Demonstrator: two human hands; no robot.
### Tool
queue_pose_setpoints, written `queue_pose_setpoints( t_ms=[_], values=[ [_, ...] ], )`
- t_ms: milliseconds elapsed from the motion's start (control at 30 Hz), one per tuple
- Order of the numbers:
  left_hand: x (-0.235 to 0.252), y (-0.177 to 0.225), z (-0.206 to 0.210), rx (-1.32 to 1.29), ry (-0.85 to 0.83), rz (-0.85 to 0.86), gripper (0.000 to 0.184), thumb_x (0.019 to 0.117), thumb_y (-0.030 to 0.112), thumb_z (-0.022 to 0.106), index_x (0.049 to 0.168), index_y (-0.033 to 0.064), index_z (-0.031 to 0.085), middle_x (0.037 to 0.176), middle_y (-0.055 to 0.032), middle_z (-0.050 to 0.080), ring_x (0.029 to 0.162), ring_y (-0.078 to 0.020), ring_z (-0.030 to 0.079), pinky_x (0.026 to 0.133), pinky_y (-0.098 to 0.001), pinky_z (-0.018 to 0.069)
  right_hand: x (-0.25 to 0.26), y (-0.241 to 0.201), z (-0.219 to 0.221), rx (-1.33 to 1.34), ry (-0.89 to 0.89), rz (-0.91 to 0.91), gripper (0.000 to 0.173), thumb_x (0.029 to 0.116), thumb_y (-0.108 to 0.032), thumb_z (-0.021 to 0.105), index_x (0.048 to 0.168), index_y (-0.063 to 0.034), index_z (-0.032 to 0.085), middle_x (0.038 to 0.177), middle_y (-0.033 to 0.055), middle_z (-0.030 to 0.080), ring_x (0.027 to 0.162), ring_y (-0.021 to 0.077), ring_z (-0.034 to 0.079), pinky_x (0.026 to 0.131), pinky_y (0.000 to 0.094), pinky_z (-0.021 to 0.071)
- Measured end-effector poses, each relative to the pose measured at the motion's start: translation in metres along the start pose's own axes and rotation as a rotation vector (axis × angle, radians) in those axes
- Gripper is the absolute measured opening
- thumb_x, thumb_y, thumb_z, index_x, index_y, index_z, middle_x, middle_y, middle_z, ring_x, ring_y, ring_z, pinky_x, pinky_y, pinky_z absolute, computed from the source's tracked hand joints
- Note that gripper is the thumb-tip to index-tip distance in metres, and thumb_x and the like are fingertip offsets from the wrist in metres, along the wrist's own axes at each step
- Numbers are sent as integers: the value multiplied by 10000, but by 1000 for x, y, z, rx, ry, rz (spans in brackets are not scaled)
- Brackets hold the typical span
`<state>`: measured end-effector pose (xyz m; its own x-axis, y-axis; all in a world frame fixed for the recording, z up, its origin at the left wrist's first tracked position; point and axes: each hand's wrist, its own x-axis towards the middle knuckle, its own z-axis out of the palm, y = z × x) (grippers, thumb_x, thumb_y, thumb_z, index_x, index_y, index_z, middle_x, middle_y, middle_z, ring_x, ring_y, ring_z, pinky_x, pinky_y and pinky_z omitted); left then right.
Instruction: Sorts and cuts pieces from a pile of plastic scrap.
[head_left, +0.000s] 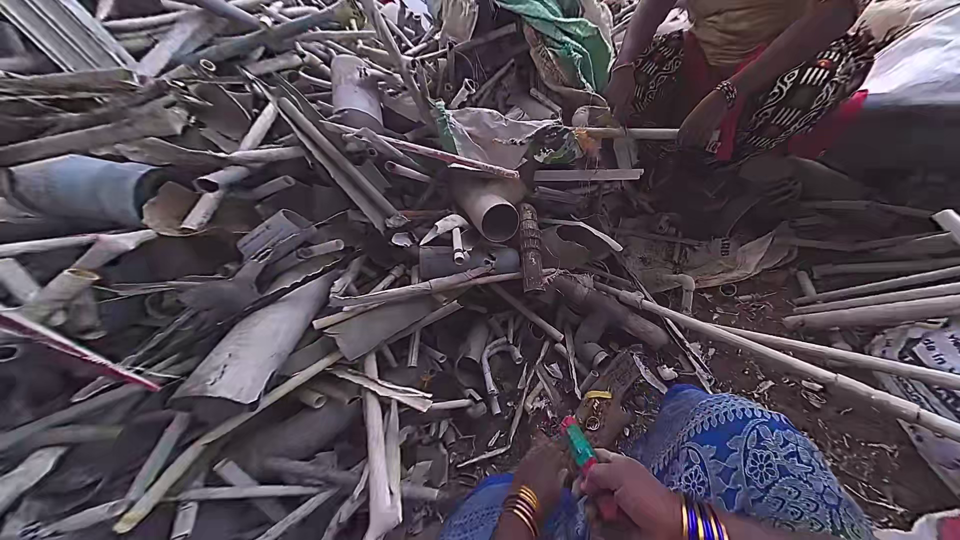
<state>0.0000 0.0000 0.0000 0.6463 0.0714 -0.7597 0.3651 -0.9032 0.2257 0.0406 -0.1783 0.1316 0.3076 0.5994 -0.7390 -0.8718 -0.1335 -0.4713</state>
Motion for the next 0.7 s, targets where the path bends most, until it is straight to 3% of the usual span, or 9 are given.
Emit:
queue_pose_setpoints(
  t_ms=[67, 200, 267, 333, 400, 533, 600, 667, 700],
  values=[
    [-16, -19, -42, -86, 364, -33, 450, 1101, 271, 409, 1459, 36, 547, 1489, -178, 548, 1389, -323, 521, 1184, -478, 371, 1, -3, -4, 46, 31, -9, 145, 1015, 24, 447, 1130, -38, 507, 795, 60, 645, 559, 95, 592, 524, 218, 512],
    [-42, -96, -100, -80, 1116, -27, 321, 1031, 161, 543, 1260, -5, 696, 1307, -225, 667, 1218, -395, 640, 1063, -563, 465, 12, -4, -17, 119, 120, -122, 180, 980, -10, 426, 1108, -47, 547, 820, 58, 671, 561, 77, 615, 511, 193, 534],
    [-53, -126, -129, -132, 1307, -104, 323, 1036, 169, 522, 1233, -7, 707, 1250, -219, 692, 1184, -351, 662, 1048, -488, 492, 17, -6, -30, 137, 140, -194, 200, 950, -50, 438, 1094, -80, 573, 847, 42, 694, 582, 70, 631, 520, 198, 543],
    [-58, -158, -152, -297, 1329, -266, 340, 1056, 201, 506, 1265, 7, 691, 1247, -194, 695, 1185, -269, 659, 1059, -398, 480, 23, -13, -38, 152, 150, -229, 203, 955, -53, 429, 1084, -98, 579, 864, 39, 697, 595, 70, 637, 527, 202, 551],
    [-49, -199, -171, -504, 1239, -444, 377, 1060, 220, 531, 1361, 14, 626, 1324, -179, 665, 1247, -225, 629, 1103, -376, 445, 31, -16, -46, 166, 147, -228, 244, 966, -53, 412, 1140, -107, 574, 883, 30, 701, 609, 66, 648, 534, 194, 558],
    [-4, -289, -192, -805, 1193, -648, 564, 1017, 284, 617, 1486, 1, 483, 1470, -207, 542, 1379, -285, 514, 1152, -479, 399, 41, -26, -53, 150, 197, -191, 295, 956, -28, 401, 1213, -89, 534, 900, 31, 689, 617, 73, 641, 538, 201, 550],
    [5, -308, -204, -839, 1250, -730, 588, 1010, 298, 618, 1489, -2, 456, 1473, -216, 523, 1369, -291, 512, 1135, -485, 411, 42, -31, -53, 164, 207, -153, 305, 969, -15, 382, 1228, -88, 525, 916, 30, 696, 625, 72, 648, 554, 200, 561],
    [10, -318, -216, -794, 1320, -812, 574, 1026, 373, 562, 1449, -9, 495, 1421, -199, 555, 1282, -251, 559, 1062, -432, 457, 45, -33, -55, 165, 199, -174, 311, 975, -19, 383, 1258, -79, 497, 920, 31, 692, 630, 74, 650, 565, 200, 564],
    [8, -314, -224, -726, 1319, -843, 567, 1041, 408, 517, 1429, -6, 531, 1433, -185, 562, 1319, -225, 547, 1097, -401, 436, 46, -31, -56, 168, 187, -202, 317, 969, -21, 399, 1269, -72, 487, 917, 35, 691, 629, 77, 652, 569, 201, 566]
  ],
)
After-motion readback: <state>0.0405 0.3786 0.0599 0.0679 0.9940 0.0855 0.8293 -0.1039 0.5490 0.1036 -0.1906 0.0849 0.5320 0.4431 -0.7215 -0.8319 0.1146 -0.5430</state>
